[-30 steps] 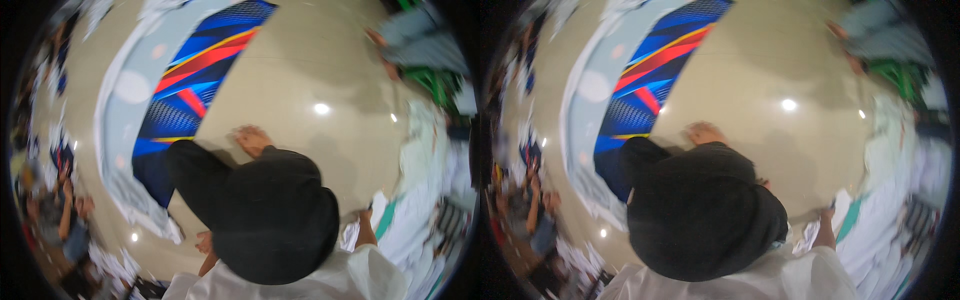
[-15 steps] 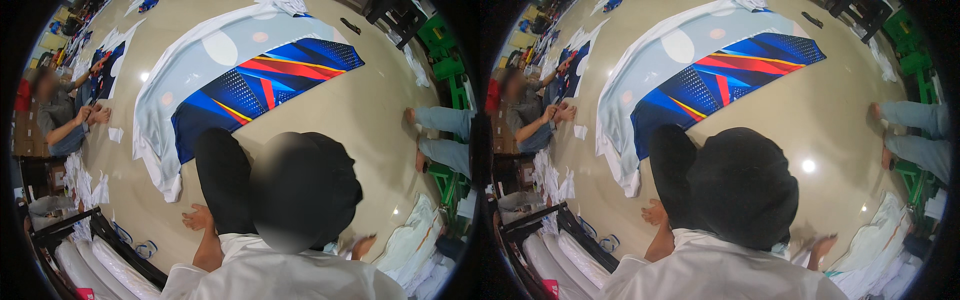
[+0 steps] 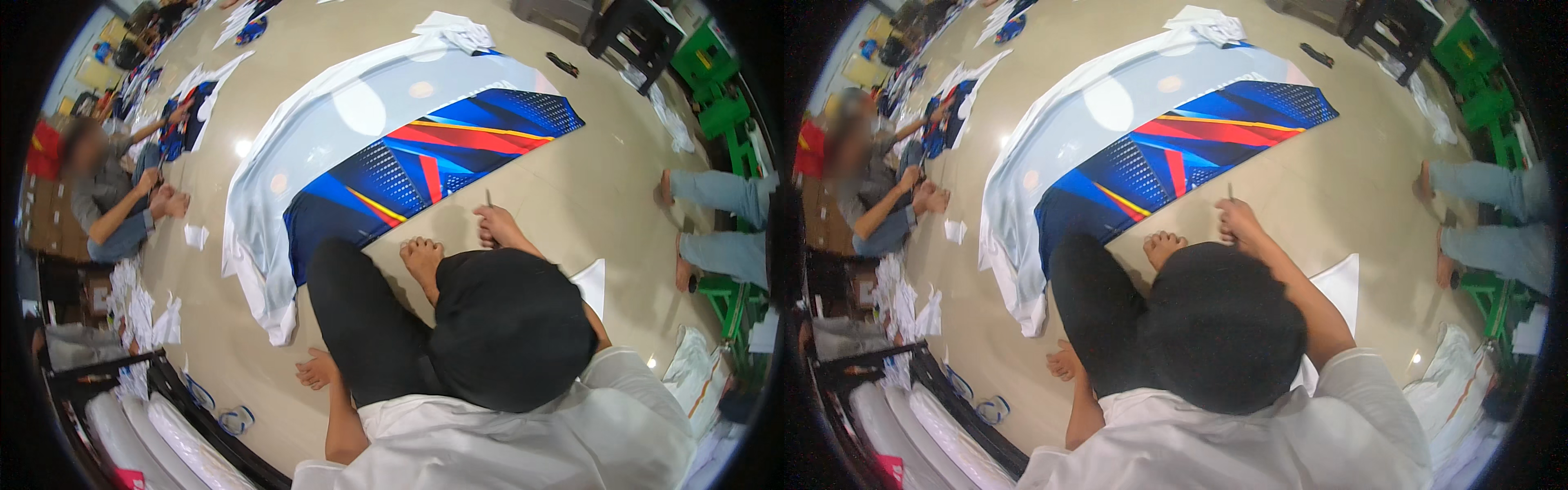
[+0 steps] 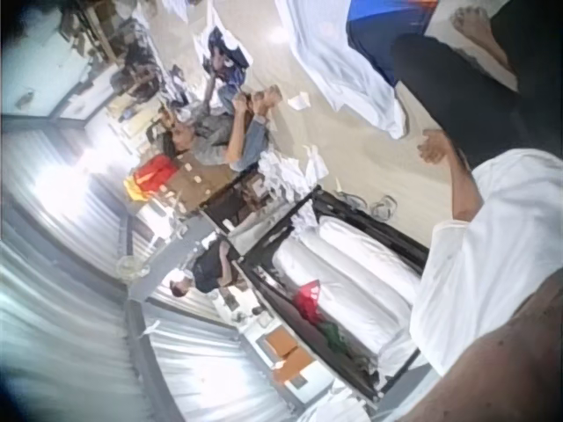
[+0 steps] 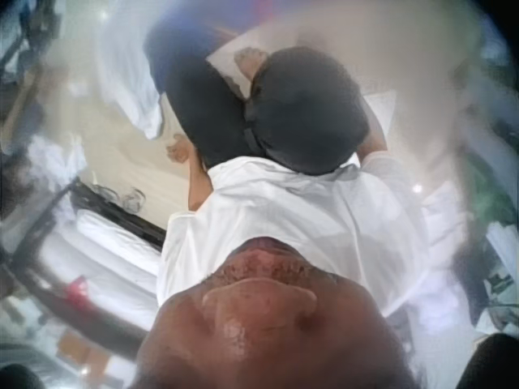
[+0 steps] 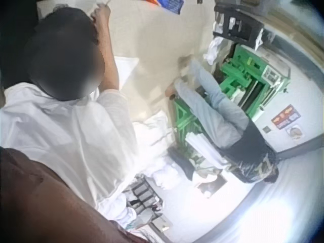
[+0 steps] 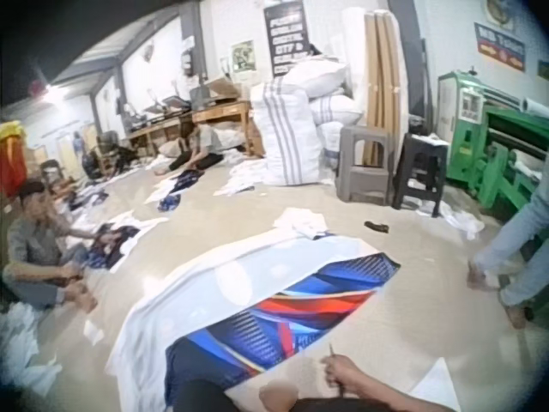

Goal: The person sits on the floor and uses scissors to cut a large piece of patterned fabric. They align the fabric, cut along the edges, and trim the excess material to shape the piece.

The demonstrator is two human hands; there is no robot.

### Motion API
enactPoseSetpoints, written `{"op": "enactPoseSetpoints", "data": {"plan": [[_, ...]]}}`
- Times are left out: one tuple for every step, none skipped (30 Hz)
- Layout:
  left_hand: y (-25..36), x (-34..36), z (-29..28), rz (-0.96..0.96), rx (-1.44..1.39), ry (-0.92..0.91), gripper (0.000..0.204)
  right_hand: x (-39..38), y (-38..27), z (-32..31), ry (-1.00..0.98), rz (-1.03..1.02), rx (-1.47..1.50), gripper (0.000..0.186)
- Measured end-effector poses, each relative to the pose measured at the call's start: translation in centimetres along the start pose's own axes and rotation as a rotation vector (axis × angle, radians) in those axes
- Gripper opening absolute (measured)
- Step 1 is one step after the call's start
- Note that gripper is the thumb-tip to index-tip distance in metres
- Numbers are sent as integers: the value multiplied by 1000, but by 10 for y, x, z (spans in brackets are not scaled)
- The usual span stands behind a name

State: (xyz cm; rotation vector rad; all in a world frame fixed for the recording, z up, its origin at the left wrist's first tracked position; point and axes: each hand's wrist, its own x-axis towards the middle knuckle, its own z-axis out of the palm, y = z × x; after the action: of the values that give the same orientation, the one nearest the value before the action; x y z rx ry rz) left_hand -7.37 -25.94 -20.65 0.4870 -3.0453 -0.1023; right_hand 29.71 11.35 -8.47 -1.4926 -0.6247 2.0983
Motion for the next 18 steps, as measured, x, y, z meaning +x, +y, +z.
{"op": "enactPoseSetpoints", "data": {"plan": [[20,8,-12,-39,-48,-133,64,1,-13,13,-19,-82,59,16],[41,23,-24,226,-424,-78,60,0,-25,28,-153,-96,187,18],[64,24,-35,482,-795,-28,56,10,-30,33,-340,-120,381,23],[104,-11,-68,682,-861,-56,51,11,-33,29,-438,-164,455,26],[157,-46,-119,883,-936,-56,47,8,-44,36,-564,-213,533,29],[191,-60,-148,1010,-1026,-232,40,1,-54,57,-585,-243,536,32],[221,-105,-185,1166,-1041,-449,36,-9,-61,70,-585,-273,537,34],[246,-151,-218,1238,-1039,-792,34,-13,-69,77,-578,-315,533,37],[266,-179,-219,1362,-972,-935,32,-4,-71,82,-610,-387,472,40],[278,-208,-219,1352,-917,-1262,36,-2,-73,91,-563,-417,431,40],[284,-232,-212,1268,-893,-1439,38,-3,-77,100,-490,-486,329,41],[291,-254,-207,1250,-972,-1485,38,-2,-81,103,-407,-552,223,42],[297,-266,-205,1226,-919,-1509,35,-5,-91,102,-392,-523,87,42],[303,-265,-195,1217,-932,-1524,34,-10,-102,99,-376,-492,-49,42],[306,-267,-185,1199,-944,-1549,34,-12,-107,92,-351,-452,-187,42],[308,-268,-176,1181,-956,-1573,33,-11,-109,86,-321,-502,-228,41],[306,-270,-166,955,-1062,-1720,34,-10,-109,81,-292,-551,-269,40],[307,-273,-163,867,-1096,-1796,35,-9,-107,72,-263,-595,-314,39]]}}
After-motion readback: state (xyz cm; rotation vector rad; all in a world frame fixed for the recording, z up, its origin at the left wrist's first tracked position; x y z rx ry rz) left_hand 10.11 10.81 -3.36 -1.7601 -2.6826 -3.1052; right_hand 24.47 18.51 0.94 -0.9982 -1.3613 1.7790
